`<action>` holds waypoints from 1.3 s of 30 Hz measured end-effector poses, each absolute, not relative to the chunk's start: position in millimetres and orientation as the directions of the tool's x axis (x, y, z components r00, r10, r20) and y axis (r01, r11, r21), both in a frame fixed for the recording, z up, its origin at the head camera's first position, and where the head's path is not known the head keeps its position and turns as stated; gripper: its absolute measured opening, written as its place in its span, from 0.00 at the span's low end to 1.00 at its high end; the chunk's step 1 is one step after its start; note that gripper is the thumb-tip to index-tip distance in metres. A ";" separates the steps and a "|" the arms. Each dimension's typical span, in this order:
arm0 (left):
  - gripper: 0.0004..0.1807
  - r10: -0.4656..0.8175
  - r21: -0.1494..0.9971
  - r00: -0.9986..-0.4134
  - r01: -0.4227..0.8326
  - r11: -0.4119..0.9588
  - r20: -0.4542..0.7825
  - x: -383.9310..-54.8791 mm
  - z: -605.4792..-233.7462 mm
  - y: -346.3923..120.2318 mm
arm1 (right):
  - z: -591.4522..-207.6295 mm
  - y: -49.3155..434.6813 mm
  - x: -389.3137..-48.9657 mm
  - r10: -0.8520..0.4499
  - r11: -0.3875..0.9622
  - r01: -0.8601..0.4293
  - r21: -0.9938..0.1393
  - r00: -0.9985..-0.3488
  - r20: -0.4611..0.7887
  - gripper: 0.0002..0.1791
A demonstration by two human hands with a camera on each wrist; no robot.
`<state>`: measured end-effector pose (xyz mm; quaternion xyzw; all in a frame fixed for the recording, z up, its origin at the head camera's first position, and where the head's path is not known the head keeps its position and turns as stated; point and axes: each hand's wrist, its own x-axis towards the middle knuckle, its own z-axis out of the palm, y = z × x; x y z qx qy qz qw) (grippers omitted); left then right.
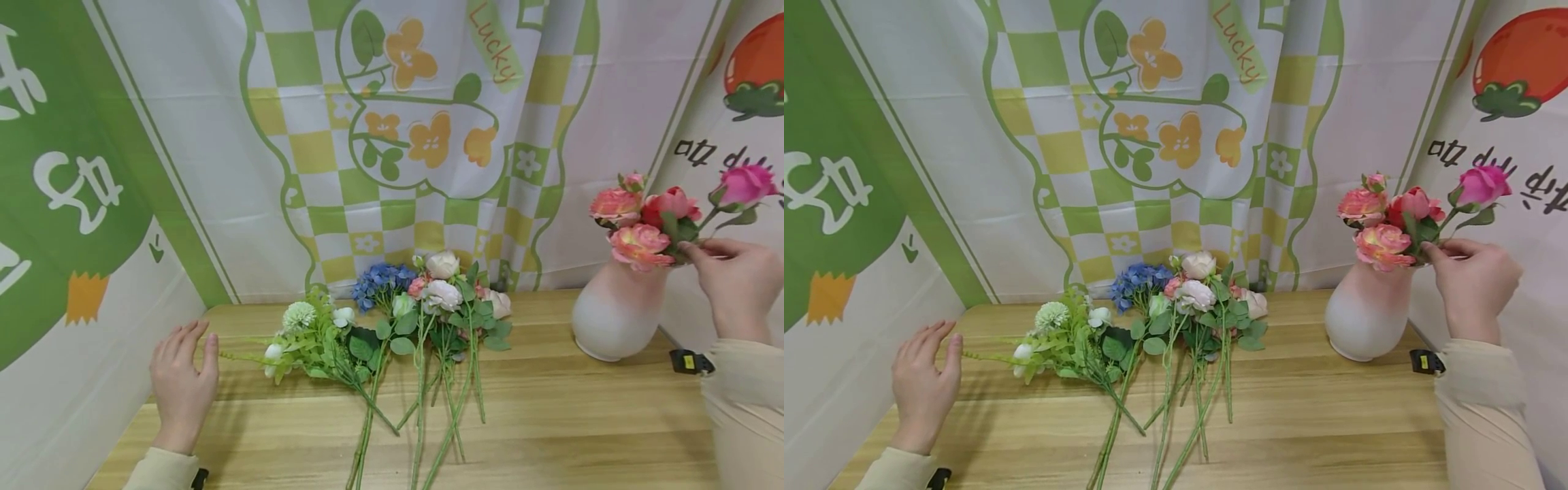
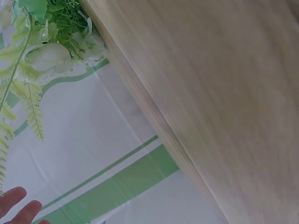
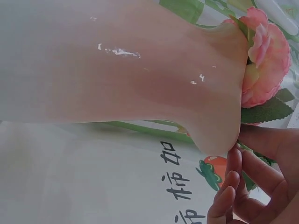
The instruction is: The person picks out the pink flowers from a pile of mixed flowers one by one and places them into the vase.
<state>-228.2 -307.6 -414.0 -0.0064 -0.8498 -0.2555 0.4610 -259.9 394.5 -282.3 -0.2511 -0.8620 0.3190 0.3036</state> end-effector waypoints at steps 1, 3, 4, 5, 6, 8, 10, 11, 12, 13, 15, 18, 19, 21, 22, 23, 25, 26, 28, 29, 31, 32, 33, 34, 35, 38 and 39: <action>0.19 -0.227 0.431 -0.577 0.244 0.869 0.785 -228.0 -414.0 -307.6 | -282.8 395.0 -260.4 0.627 0.670 0.246 -0.700 -0.692 0.357 0.30; 0.19 -0.229 0.434 -0.582 0.241 0.868 0.781 -227.5 -414.1 -307.7 | -284.1 395.3 -260.8 0.625 0.673 0.255 -0.694 -0.698 0.350 0.29; 0.19 -0.230 0.435 -0.584 0.238 0.868 0.778 -227.3 -414.1 -307.8 | -284.5 396.1 -260.6 0.622 0.675 0.253 -0.693 -0.701 0.350 0.29; 0.19 -0.231 0.436 -0.585 0.237 0.868 0.777 -227.1 -414.1 -307.8 | -284.8 396.4 -260.5 0.620 0.675 0.254 -0.692 -0.704 0.347 0.29; 0.19 -0.230 0.435 -0.585 0.237 0.869 0.777 -227.0 -414.2 -307.9 | -284.9 397.0 -260.4 0.620 0.672 0.257 -0.694 -0.708 0.339 0.29; 0.19 -0.229 0.434 -0.583 0.239 0.869 0.780 -227.1 -414.2 -308.0 | -284.7 397.4 -259.8 0.621 0.667 0.263 -0.698 -0.714 0.324 0.29; 0.19 -0.226 0.431 -0.581 0.241 0.870 0.782 -227.3 -414.2 -308.0 | -284.3 397.9 -259.5 0.619 0.667 0.270 -0.694 -0.720 0.315 0.29; 0.19 -0.225 0.429 -0.580 0.241 0.871 0.783 -227.5 -414.2 -308.0 | -284.5 397.9 -259.6 0.618 0.671 0.276 -0.688 -0.721 0.314 0.29; 0.19 -0.224 0.428 -0.580 0.241 0.871 0.783 -227.6 -414.3 -308.1 | -284.7 398.0 -259.2 0.614 0.677 0.275 -0.683 -0.722 0.318 0.29; 0.19 -0.222 0.426 -0.580 0.242 0.872 0.784 -227.7 -414.4 -308.0 | -284.9 398.1 -258.8 0.610 0.683 0.274 -0.677 -0.723 0.323 0.29; 0.19 -0.221 0.426 -0.582 0.241 0.872 0.783 -227.5 -414.5 -308.0 | -285.8 398.5 -258.3 0.606 0.692 0.274 -0.668 -0.723 0.331 0.29; 0.19 -0.220 0.426 -0.584 0.243 0.871 0.782 -227.3 -414.8 -307.8 | -287.1 399.4 -256.7 0.596 0.699 0.262 -0.665 -0.728 0.339 0.30; 0.19 -0.219 0.425 -0.584 0.244 0.872 0.782 -227.4 -414.8 -307.7 | -287.5 399.9 -256.5 0.596 0.698 0.263 -0.666 -0.728 0.338 0.30; 0.19 -0.217 0.424 -0.583 0.245 0.872 0.783 -227.8 -414.9 -307.4 | -288.1 401.1 -256.7 0.597 0.699 0.263 -0.665 -0.726 0.341 0.30; 0.19 -0.215 0.422 -0.581 0.248 0.872 0.785 -228.2 -415.0 -307.1 | -288.3 401.7 -256.5 0.593 0.702 0.258 -0.663 -0.727 0.345 0.30; 0.19 -0.212 0.418 -0.579 0.249 0.874 0.787 -228.7 -414.9 -306.8 | -288.4 402.4 -256.7 0.596 0.701 0.261 -0.664 -0.726 0.343 0.29; 0.19 -0.208 0.413 -0.573 0.254 0.875 0.793 -229.7 -414.7 -305.7 | -288.3 403.3 -256.7 0.593 0.707 0.260 -0.658 -0.725 0.351 0.29; 0.19 -0.205 0.410 -0.569 0.258 0.875 0.797 -230.3 -414.4 -305.1 | -288.1 403.7 -256.7 0.595 0.704 0.259 -0.661 -0.723 0.351 0.29; 0.19 -0.196 0.400 -0.558 0.270 0.876 0.806 -231.7 -413.5 -303.5 | -288.0 403.8 -256.2 0.601 0.701 0.262 -0.664 -0.719 0.350 0.29; 0.19 -0.194 0.397 -0.554 0.273 0.877 0.810 -232.4 -412.8 -302.5 | -288.3 403.4 -255.8 0.604 0.697 0.263 -0.667 -0.717 0.348 0.29; 0.18 -0.189 0.392 -0.546 0.282 0.876 0.816 -233.6 -411.3 -300.4 | -288.6 402.5 -255.3 0.612 0.688 0.267 -0.675 -0.714 0.341 0.29; 0.19 -0.187 0.392 -0.549 0.282 0.876 0.815 -233.9 -410.5 -299.1 | -289.0 402.3 -255.0 0.617 0.681 0.270 -0.680 -0.711 0.336 0.30; 0.19 -0.186 0.391 -0.551 0.281 0.876 0.814 -234.1 -410.0 -297.9 | -289.4 401.7 -254.6 0.621 0.676 0.270 -0.686 -0.710 0.332 0.30; 0.19 -0.187 0.393 -0.556 0.278 0.876 0.810 -234.2 -409.2 -296.6 | -289.4 401.5 -253.8 0.624 0.667 0.271 -0.695 -0.713 0.321 0.32; 0.19 -0.188 0.394 -0.560 0.274 0.877 0.807 -234.0 -408.5 -295.2 | -289.1 401.6 -253.0 0.628 0.656 0.271 -0.704 -0.713 0.312 0.32; 0.19 -0.189 0.395 -0.568 0.265 0.880 0.801 -234.0 -407.5 -291.7 | -288.7 401.7 -250.8 0.651 0.613 0.270 -0.742 -0.705 0.281 0.35; 0.19 -0.187 0.392 -0.566 0.266 0.881 0.803 -234.4 -407.2 -290.8 | -288.3 401.9 -249.6 0.661 0.591 0.271 -0.760 -0.702 0.264 0.35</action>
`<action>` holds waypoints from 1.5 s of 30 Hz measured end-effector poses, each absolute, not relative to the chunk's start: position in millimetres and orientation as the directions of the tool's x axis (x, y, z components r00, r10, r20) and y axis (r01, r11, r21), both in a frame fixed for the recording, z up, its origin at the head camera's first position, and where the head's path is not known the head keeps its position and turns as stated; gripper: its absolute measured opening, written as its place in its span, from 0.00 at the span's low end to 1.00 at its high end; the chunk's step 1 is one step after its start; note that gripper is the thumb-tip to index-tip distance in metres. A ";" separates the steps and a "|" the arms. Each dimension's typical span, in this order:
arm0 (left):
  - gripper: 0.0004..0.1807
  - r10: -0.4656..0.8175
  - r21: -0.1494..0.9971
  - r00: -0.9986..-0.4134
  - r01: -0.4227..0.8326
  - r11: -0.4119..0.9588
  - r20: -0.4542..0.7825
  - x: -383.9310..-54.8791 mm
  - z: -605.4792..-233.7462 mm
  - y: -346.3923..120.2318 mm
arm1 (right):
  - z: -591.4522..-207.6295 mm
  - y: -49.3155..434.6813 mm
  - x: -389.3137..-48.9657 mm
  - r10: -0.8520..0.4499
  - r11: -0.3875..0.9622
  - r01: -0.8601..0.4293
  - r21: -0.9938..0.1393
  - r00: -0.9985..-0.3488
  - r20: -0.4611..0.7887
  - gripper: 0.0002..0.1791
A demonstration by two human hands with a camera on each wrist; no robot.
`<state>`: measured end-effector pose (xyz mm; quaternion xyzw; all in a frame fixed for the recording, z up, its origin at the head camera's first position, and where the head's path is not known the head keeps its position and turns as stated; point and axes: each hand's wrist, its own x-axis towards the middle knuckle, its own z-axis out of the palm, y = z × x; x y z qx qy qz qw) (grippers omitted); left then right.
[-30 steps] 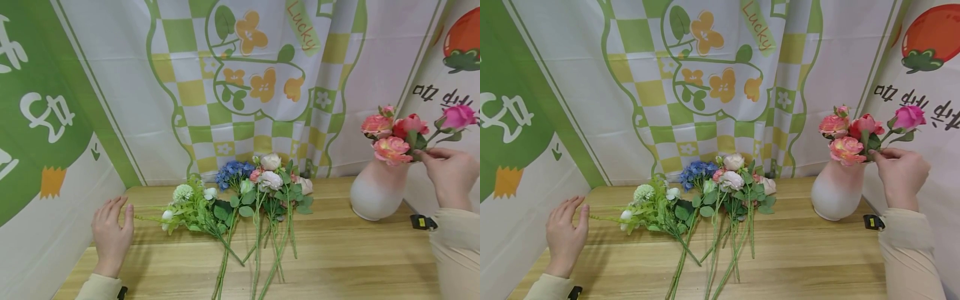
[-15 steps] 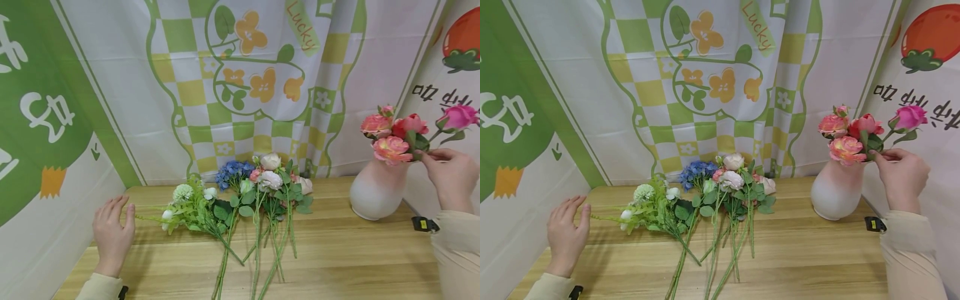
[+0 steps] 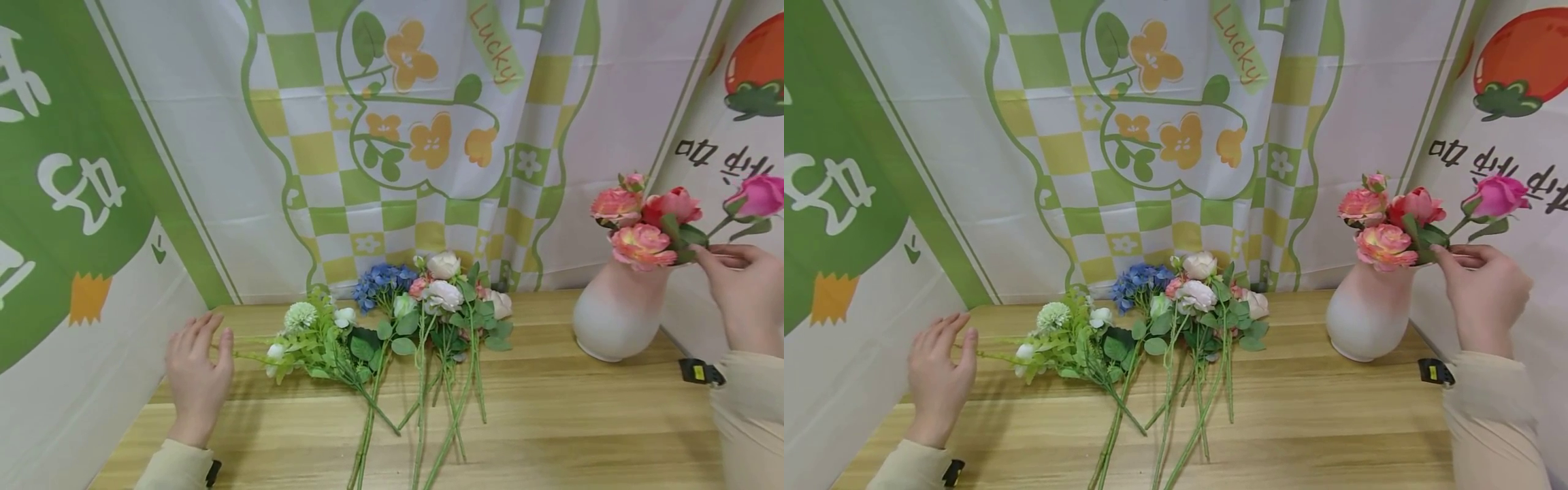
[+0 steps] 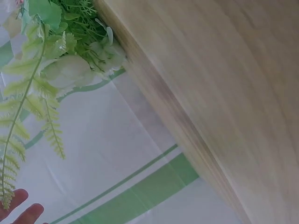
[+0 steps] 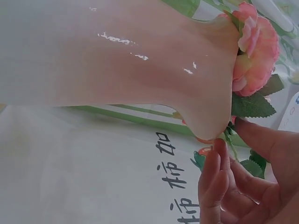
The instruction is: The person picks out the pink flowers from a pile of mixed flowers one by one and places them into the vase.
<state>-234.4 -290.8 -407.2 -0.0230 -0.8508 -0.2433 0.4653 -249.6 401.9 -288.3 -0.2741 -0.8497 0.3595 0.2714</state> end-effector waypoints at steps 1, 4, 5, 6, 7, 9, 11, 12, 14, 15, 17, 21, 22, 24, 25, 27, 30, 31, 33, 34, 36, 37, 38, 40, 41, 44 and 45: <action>0.18 -0.184 0.388 -0.565 0.266 0.882 0.805 -235.0 -407.1 -289.8 | -288.0 402.2 -248.1 0.671 0.568 0.270 -0.777 -0.699 0.247 0.36; 0.18 -0.175 0.379 -0.556 0.277 0.883 0.813 -237.4 -407.1 -286.5 | -290.0 401.8 -243.0 0.709 0.503 0.269 -0.821 -0.671 0.215 0.35; 0.18 -0.170 0.374 -0.552 0.281 0.884 0.816 -238.5 -406.7 -285.2 | -291.1 401.4 -240.9 0.722 0.489 0.264 -0.831 -0.658 0.216 0.34; 0.18 -0.166 0.372 -0.549 0.287 0.883 0.819 -239.6 -406.4 -283.9 | -292.4 400.8 -238.9 0.737 0.477 0.261 -0.839 -0.638 0.221 0.32; 0.18 -0.163 0.368 -0.544 0.292 0.883 0.823 -240.7 -406.1 -282.5 | -293.9 399.8 -237.1 0.752 0.471 0.250 -0.846 -0.616 0.236 0.29; 0.18 -0.160 0.368 -0.540 0.301 0.880 0.826 -242.7 -405.2 -279.3 | -296.4 397.1 -233.9 0.772 0.470 0.220 -0.855 -0.572 0.277 0.22; 0.17 -0.157 0.365 -0.538 0.306 0.879 0.828 -245.2 -404.4 -275.8 | -297.0 393.7 -230.7 0.783 0.480 0.192 -0.856 -0.533 0.320 0.18; 0.17 -0.157 0.367 -0.540 0.307 0.878 0.827 -246.5 -404.0 -273.8 | -297.0 391.7 -229.6 0.787 0.485 0.178 -0.856 -0.515 0.339 0.16; 0.17 -0.155 0.369 -0.545 0.309 0.877 0.824 -249.5 -403.2 -269.3 | -295.6 387.1 -227.7 0.784 0.490 0.139 -0.861 -0.501 0.366 0.14; 0.17 -0.154 0.371 -0.547 0.312 0.875 0.823 -251.2 -402.8 -266.8 | -294.5 384.8 -227.0 0.782 0.491 0.125 -0.862 -0.499 0.373 0.13; 0.16 -0.151 0.371 -0.550 0.314 0.874 0.821 -254.9 -401.7 -261.2 | -291.9 380.1 -225.6 0.779 0.489 0.098 -0.867 -0.496 0.384 0.11; 0.16 -0.148 0.372 -0.548 0.324 0.870 0.823 -262.9 -398.1 -249.2 | -285.4 367.1 -222.7 0.766 0.483 0.040 -0.874 -0.503 0.400 0.10; 0.16 -0.148 0.372 -0.547 0.325 0.870 0.824 -264.9 -397.0 -246.1 | -284.1 363.4 -222.3 0.760 0.494 0.026 -0.869 -0.499 0.416 0.09; 0.16 -0.148 0.372 -0.544 0.329 0.868 0.826 -268.6 -394.8 -239.9 | -282.3 355.6 -221.8 0.745 0.522 0.011 -0.853 -0.493 0.450 0.08; 0.16 -0.148 0.374 -0.547 0.328 0.868 0.824 -270.3 -393.8 -236.9 | -282.0 351.7 -221.7 0.736 0.543 0.009 -0.840 -0.487 0.470 0.09; 0.16 -0.144 0.371 -0.549 0.329 0.868 0.823 -273.6 -391.9 -230.8 | -282.6 345.0 -222.5 0.721 0.584 0.016 -0.811 -0.470 0.510 0.12; 0.16 -0.132 0.364 -0.558 0.327 0.872 0.819 -278.5 -390.0 -221.4 | -285.1 335.7 -223.8 0.702 0.625 0.033 -0.780 -0.462 0.542 0.21; 0.16 -0.129 0.363 -0.561 0.328 0.872 0.817 -279.9 -389.4 -218.2 | -286.5 332.5 -224.9 0.692 0.637 0.032 -0.771 -0.464 0.553 0.24; 0.16 -0.124 0.365 -0.566 0.335 0.869 0.815 -282.9 -388.0 -211.2 | -289.1 326.4 -227.4 0.672 0.652 0.010 -0.758 -0.472 0.572 0.25; 0.16 -0.122 0.366 -0.568 0.338 0.867 0.814 -284.4 -387.3 -207.6 | -290.4 323.5 -228.8 0.660 0.658 -0.004 -0.753 -0.477 0.580 0.25; 0.16 -0.122 0.376 -0.571 0.350 0.858 0.812 -287.9 -386.2 -200.6 | -293.2 318.3 -232.4 0.643 0.661 -0.037 -0.750 -0.487 0.591 0.22; 0.17 -0.122 0.378 -0.571 0.355 0.855 0.812 -289.8 -386.0 -197.5 | -294.3 315.7 -234.1 0.636 0.657 -0.062 -0.751 -0.489 0.596 0.19; 0.17 -0.125 0.383 -0.571 0.358 0.852 0.811 -292.3 -386.0 -194.7 | -295.1 313.2 -235.6 0.630 0.651 -0.084 -0.754 -0.494 0.599 0.17; 0.17 -0.129 0.391 -0.574 0.359 0.848 0.808 -296.5 -386.3 -189.8 | -296.9 309.0 -238.5 0.620 0.642 -0.107 -0.760 -0.510 0.596 0.16; 0.17 -0.133 0.395 -0.576 0.358 0.846 0.807 -298.6 -386.7 -187.4 | -298.0 307.2 -240.1 0.614 0.642 -0.119 -0.757 -0.512 0.601 0.17; 0.17 -0.135 0.403 -0.589 0.352 0.845 0.797 -302.9 -387.1 -180.6 | -301.3 301.8 -243.6 0.595 0.655 -0.131 -0.744 -0.518 0.615 0.23; 0.17 -0.133 0.404 -0.593 0.352 0.844 0.794 -304.2 -387.2 -178.2 | -302.9 300.3 -245.0 0.591 0.665 -0.125 -0.736 -0.515 0.621 0.26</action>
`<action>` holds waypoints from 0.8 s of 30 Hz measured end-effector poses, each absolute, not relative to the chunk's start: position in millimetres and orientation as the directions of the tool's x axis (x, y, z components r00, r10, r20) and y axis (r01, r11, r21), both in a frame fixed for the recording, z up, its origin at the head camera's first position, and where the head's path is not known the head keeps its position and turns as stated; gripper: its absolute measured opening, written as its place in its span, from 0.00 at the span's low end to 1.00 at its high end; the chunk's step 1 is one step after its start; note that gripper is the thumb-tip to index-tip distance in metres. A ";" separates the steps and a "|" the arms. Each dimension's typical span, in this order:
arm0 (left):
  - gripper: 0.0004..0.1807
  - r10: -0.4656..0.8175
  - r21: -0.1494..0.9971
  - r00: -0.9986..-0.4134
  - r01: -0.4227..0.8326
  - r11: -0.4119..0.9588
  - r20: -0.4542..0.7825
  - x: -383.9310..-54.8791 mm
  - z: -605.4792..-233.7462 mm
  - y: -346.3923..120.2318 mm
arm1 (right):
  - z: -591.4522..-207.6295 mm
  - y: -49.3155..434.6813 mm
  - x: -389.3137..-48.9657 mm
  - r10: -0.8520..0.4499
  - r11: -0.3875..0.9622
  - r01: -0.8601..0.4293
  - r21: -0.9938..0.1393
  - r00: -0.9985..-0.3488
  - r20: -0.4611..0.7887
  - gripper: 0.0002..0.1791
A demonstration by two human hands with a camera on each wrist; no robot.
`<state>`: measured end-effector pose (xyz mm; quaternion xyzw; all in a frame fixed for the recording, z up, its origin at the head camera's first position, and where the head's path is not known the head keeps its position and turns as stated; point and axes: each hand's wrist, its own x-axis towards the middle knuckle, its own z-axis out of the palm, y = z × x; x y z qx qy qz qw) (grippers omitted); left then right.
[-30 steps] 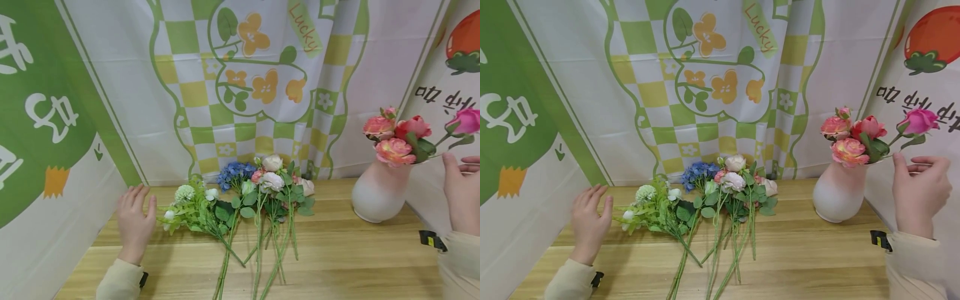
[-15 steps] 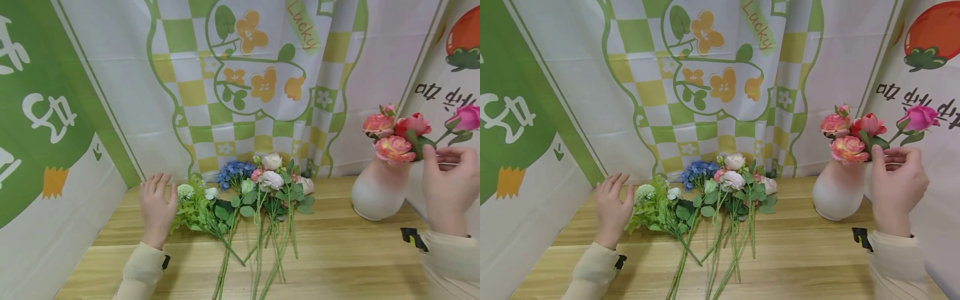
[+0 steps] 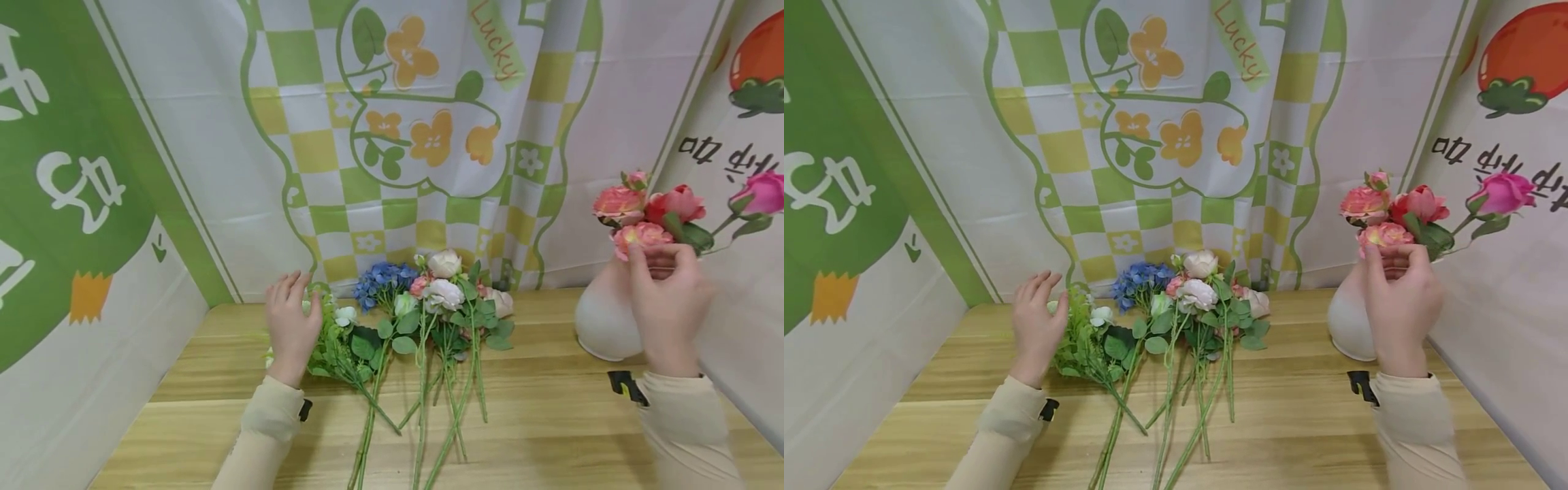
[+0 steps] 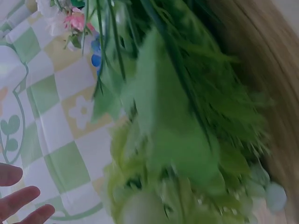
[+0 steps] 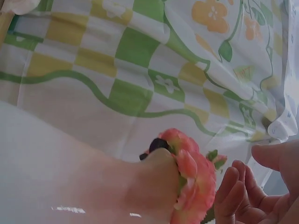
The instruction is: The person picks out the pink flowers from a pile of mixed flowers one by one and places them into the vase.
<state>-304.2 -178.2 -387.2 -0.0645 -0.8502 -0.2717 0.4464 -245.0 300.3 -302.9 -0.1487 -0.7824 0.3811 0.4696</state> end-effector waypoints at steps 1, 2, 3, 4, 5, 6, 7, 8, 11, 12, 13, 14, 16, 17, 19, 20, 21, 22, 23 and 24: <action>0.17 -0.131 0.406 -0.598 0.352 0.843 0.791 -305.1 -387.1 -175.6 | -304.4 298.7 -246.5 0.587 0.672 -0.123 -0.730 -0.512 0.627 0.27; 0.17 -0.130 0.409 -0.602 0.354 0.841 0.788 -306.4 -387.2 -173.2 | -305.9 297.1 -247.9 0.585 0.675 -0.123 -0.727 -0.511 0.630 0.27; 0.17 -0.127 0.411 -0.606 0.358 0.838 0.786 -307.3 -387.1 -170.6 | -307.1 295.3 -248.9 0.584 0.668 -0.129 -0.733 -0.519 0.624 0.27; 0.17 -0.124 0.412 -0.609 0.360 0.837 0.784 -308.4 -387.1 -168.2 | -308.6 293.6 -250.1 0.583 0.669 -0.125 -0.733 -0.523 0.621 0.27; 0.17 -0.122 0.412 -0.608 0.364 0.835 0.784 -309.9 -387.6 -166.0 | -310.0 292.0 -251.4 0.582 0.668 -0.127 -0.734 -0.526 0.621 0.27; 0.17 -0.122 0.415 -0.607 0.369 0.832 0.785 -311.1 -387.9 -163.7 | -311.3 290.2 -252.4 0.580 0.666 -0.127 -0.735 -0.531 0.617 0.27; 0.17 -0.124 0.420 -0.608 0.373 0.828 0.784 -312.3 -388.2 -161.6 | -312.3 288.4 -253.4 0.578 0.664 -0.132 -0.736 -0.535 0.616 0.27; 0.17 -0.127 0.426 -0.608 0.377 0.822 0.784 -313.3 -388.4 -159.6 | -313.4 286.7 -254.4 0.575 0.658 -0.138 -0.740 -0.542 0.613 0.27; 0.18 -0.143 0.450 -0.605 0.392 0.802 0.783 -317.0 -389.8 -153.7 | -316.8 282.0 -257.6 0.562 0.655 -0.152 -0.740 -0.557 0.612 0.26; 0.18 -0.148 0.459 -0.608 0.396 0.795 0.780 -317.6 -390.0 -151.4 | -318.2 280.4 -258.7 0.557 0.655 -0.156 -0.739 -0.562 0.612 0.26; 0.17 -0.150 0.465 -0.611 0.397 0.792 0.777 -318.6 -390.4 -148.9 | -319.6 278.8 -259.9 0.552 0.651 -0.160 -0.742 -0.571 0.608 0.25; 0.17 -0.150 0.469 -0.614 0.399 0.788 0.775 -319.2 -390.6 -146.2 | -321.1 277.2 -261.2 0.548 0.646 -0.169 -0.744 -0.577 0.606 0.25; 0.16 -0.146 0.475 -0.625 0.400 0.784 0.767 -321.7 -392.2 -140.5 | -324.3 274.0 -263.7 0.537 0.647 -0.177 -0.741 -0.584 0.608 0.24; 0.16 -0.143 0.478 -0.636 0.394 0.785 0.759 -322.7 -392.9 -137.3 | -325.8 272.3 -264.8 0.533 0.649 -0.178 -0.740 -0.587 0.609 0.24; 0.15 -0.135 0.485 -0.656 0.388 0.784 0.742 -325.3 -394.9 -131.0 | -328.6 268.8 -267.5 0.527 0.647 -0.177 -0.742 -0.600 0.602 0.23; 0.15 -0.131 0.488 -0.666 0.384 0.784 0.734 -326.8 -396.1 -128.0 | -329.9 267.1 -268.6 0.523 0.647 -0.178 -0.742 -0.605 0.601 0.23; 0.15 -0.127 0.490 -0.673 0.382 0.784 0.729 -328.2 -397.3 -125.1 | -331.1 265.5 -269.6 0.520 0.648 -0.174 -0.741 -0.610 0.598 0.23; 0.15 -0.122 0.489 -0.682 0.377 0.786 0.722 -329.6 -398.4 -122.3 | -332.4 264.2 -270.9 0.517 0.651 -0.170 -0.740 -0.615 0.596 0.23; 0.15 -0.116 0.488 -0.690 0.373 0.789 0.715 -330.9 -399.4 -119.4 | -333.3 262.7 -271.8 0.515 0.648 -0.174 -0.742 -0.618 0.595 0.23; 0.15 -0.111 0.486 -0.693 0.372 0.791 0.712 -332.1 -400.5 -116.8 | -334.2 261.2 -272.7 0.512 0.647 -0.175 -0.742 -0.622 0.592 0.23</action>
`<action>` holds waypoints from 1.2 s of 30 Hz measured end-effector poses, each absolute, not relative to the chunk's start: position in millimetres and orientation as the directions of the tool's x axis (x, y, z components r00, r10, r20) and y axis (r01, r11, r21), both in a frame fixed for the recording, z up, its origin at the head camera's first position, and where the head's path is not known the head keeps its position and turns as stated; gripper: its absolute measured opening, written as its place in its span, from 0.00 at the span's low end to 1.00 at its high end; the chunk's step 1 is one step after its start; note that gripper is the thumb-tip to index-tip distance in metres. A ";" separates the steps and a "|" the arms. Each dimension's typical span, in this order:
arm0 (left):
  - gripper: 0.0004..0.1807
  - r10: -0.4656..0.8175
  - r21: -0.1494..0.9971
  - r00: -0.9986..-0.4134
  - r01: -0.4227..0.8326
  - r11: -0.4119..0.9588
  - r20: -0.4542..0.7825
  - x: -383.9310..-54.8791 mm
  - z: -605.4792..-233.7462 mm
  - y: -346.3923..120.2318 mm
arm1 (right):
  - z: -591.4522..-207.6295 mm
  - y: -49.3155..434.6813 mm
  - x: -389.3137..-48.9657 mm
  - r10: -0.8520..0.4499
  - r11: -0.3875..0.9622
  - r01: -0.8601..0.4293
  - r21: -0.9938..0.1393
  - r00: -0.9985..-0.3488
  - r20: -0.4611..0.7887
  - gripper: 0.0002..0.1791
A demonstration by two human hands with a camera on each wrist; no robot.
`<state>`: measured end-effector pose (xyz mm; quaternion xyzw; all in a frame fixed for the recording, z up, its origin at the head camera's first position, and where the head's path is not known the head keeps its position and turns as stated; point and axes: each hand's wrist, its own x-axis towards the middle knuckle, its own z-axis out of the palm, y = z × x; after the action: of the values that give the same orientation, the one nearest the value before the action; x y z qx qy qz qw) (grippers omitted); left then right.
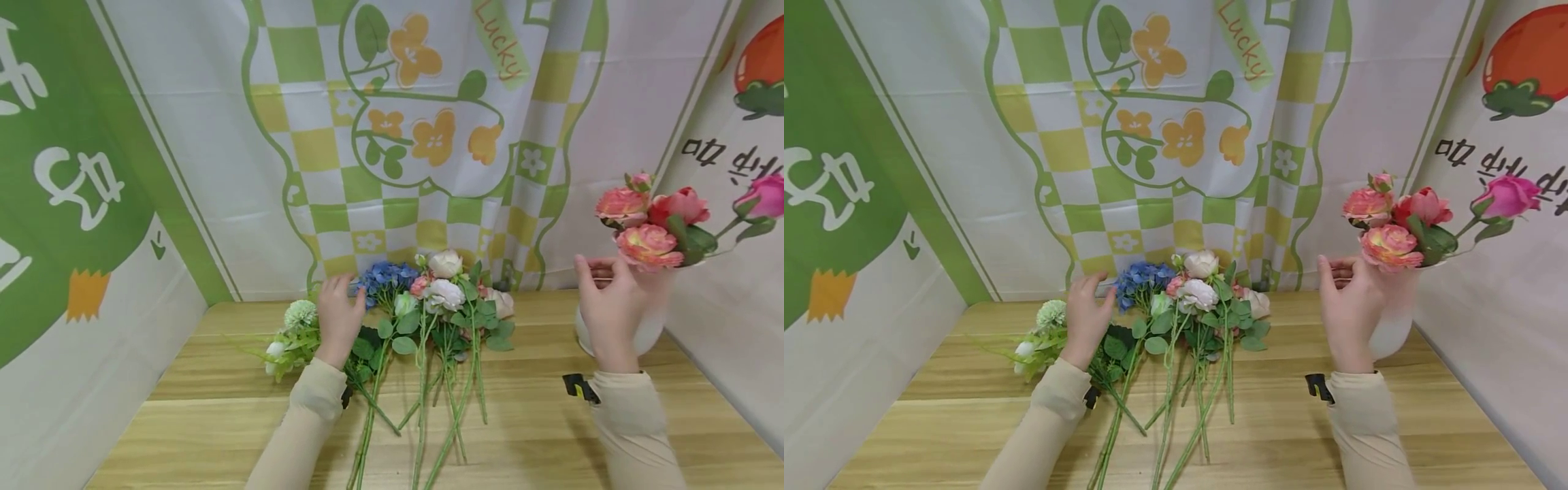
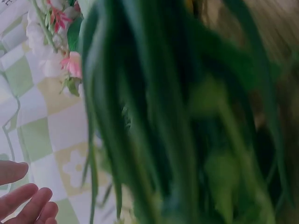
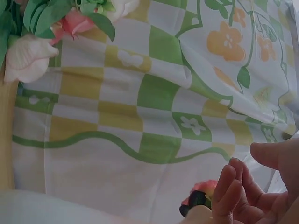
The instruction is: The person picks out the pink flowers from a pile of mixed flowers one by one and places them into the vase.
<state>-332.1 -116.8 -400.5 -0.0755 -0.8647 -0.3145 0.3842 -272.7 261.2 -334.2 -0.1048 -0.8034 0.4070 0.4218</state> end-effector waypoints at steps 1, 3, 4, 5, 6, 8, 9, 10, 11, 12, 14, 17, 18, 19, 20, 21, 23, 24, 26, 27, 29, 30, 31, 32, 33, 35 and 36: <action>0.15 -0.107 0.481 -0.696 0.369 0.795 0.710 -333.1 -401.3 -114.7 | -335.0 259.5 -273.5 0.509 0.645 -0.176 -0.743 -0.627 0.590 0.23; 0.15 -0.101 0.485 -0.705 0.369 0.793 0.702 -334.1 -402.4 -110.5 | -336.1 256.4 -275.1 0.500 0.653 -0.180 -0.736 -0.628 0.597 0.23; 0.15 -0.099 0.488 -0.712 0.367 0.792 0.695 -334.4 -402.6 -108.5 | -336.7 254.7 -275.9 0.495 0.655 -0.180 -0.734 -0.631 0.597 0.23; 0.15 -0.097 0.491 -0.715 0.368 0.790 0.692 -334.8 -402.9 -106.6 | -337.0 252.9 -276.4 0.492 0.659 -0.175 -0.732 -0.635 0.595 0.24; 0.15 -0.095 0.497 -0.722 0.369 0.785 0.686 -335.1 -403.2 -104.8 | -337.3 251.2 -277.1 0.489 0.660 -0.171 -0.731 -0.641 0.591 0.24; 0.15 -0.085 0.499 -0.732 0.369 0.784 0.676 -336.5 -403.8 -100.3 | -338.4 249.0 -278.6 0.479 0.654 -0.175 -0.736 -0.658 0.581 0.24; 0.15 -0.078 0.499 -0.739 0.368 0.785 0.669 -337.3 -404.0 -98.1 | -338.8 247.6 -279.2 0.475 0.650 -0.173 -0.740 -0.668 0.573 0.24; 0.15 -0.070 0.500 -0.749 0.367 0.784 0.659 -338.2 -404.3 -95.9 | -339.3 246.1 -279.9 0.471 0.644 -0.171 -0.746 -0.679 0.563 0.25; 0.14 -0.060 0.501 -0.760 0.366 0.784 0.648 -339.3 -404.8 -93.7 | -340.0 245.0 -280.9 0.467 0.636 -0.169 -0.753 -0.692 0.550 0.25; 0.14 -0.048 0.498 -0.768 0.364 0.787 0.638 -340.2 -404.9 -91.6 | -340.4 243.5 -281.6 0.461 0.631 -0.167 -0.758 -0.705 0.539 0.25; 0.13 -0.022 0.491 -0.788 0.361 0.792 0.616 -342.0 -404.5 -87.3 | -341.1 240.3 -282.9 0.452 0.635 -0.150 -0.758 -0.724 0.521 0.25; 0.12 0.018 0.485 -0.825 0.351 0.801 0.565 -343.5 -401.9 -80.9 | -342.4 236.2 -285.7 0.434 0.642 -0.122 -0.757 -0.756 0.490 0.25; 0.12 0.034 0.478 -0.834 0.348 0.806 0.550 -343.8 -400.6 -78.8 | -342.6 234.4 -286.3 0.427 0.648 -0.111 -0.753 -0.767 0.480 0.26; 0.12 0.048 0.474 -0.847 0.342 0.811 0.529 -344.0 -399.2 -76.7 | -343.2 233.0 -287.4 0.419 0.654 -0.099 -0.750 -0.778 0.469 0.26; 0.12 0.060 0.474 -0.861 0.335 0.815 0.505 -343.9 -397.7 -74.6 | -343.9 231.6 -288.5 0.411 0.657 -0.089 -0.748 -0.790 0.455 0.26; 0.12 0.070 0.477 -0.875 0.326 0.816 0.478 -343.6 -396.0 -72.5 | -344.7 229.9 -289.4 0.402 0.658 -0.082 -0.748 -0.802 0.442 0.27; 0.12 0.092 0.480 -0.899 0.312 0.820 0.427 -343.3 -392.8 -68.6 | -346.4 226.8 -291.5 0.387 0.668 -0.068 -0.741 -0.819 0.423 0.27; 0.11 0.101 0.482 -0.910 0.305 0.822 0.403 -343.3 -391.1 -66.5 | -347.1 225.0 -292.3 0.381 0.673 -0.064 -0.737 -0.823 0.420 0.27; 0.11 0.121 0.484 -0.928 0.292 0.825 0.353 -343.8 -387.7 -62.7 | -348.8 221.9 -293.9 0.368 0.682 -0.066 -0.728 -0.830 0.420 0.27; 0.11 0.130 0.484 -0.934 0.287 0.827 0.331 -344.6 -386.2 -60.6 | -349.6 220.4 -294.3 0.361 0.687 -0.068 -0.723 -0.832 0.421 0.27; 0.11 0.154 0.476 -0.945 0.281 0.833 0.288 -346.9 -383.8 -56.6 | -351.0 217.7 -295.0 0.346 0.697 -0.070 -0.714 -0.839 0.420 0.28; 0.10 0.165 0.464 -0.949 0.278 0.841 0.270 -348.4 -382.8 -54.3 | -351.5 216.5 -295.2 0.337 0.700 -0.073 -0.710 -0.843 0.420 0.28; 0.10 0.175 0.458 -0.954 0.273 0.846 0.245 -349.8 -381.8 -52.0 | -352.3 215.4 -295.6 0.328 0.705 -0.076 -0.705 -0.847 0.419 0.27; 0.10 0.179 0.453 -0.959 0.263 0.852 0.220 -351.3 -381.2 -49.7 | -352.9 214.5 -295.9 0.320 0.709 -0.075 -0.701 -0.852 0.415 0.28; 0.10 0.183 0.447 -0.962 0.257 0.857 0.202 -353.1 -381.2 -47.1 | -353.4 213.5 -296.2 0.313 0.712 -0.073 -0.698 -0.857 0.409 0.27; 0.09 0.189 0.432 -0.966 0.250 0.867 0.179 -356.7 -382.0 -42.4 | -354.2 212.0 -296.7 0.300 0.714 -0.074 -0.696 -0.867 0.399 0.27; 0.08 0.191 0.421 -0.967 0.246 0.873 0.170 -358.4 -382.5 -40.0 | -354.5 211.3 -296.7 0.293 0.719 -0.072 -0.691 -0.870 0.396 0.27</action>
<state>-358.4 -40.0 -382.5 -0.1131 -0.9657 -0.2253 0.0617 -296.7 211.3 -354.5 -0.0618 -0.8935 0.3698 0.2470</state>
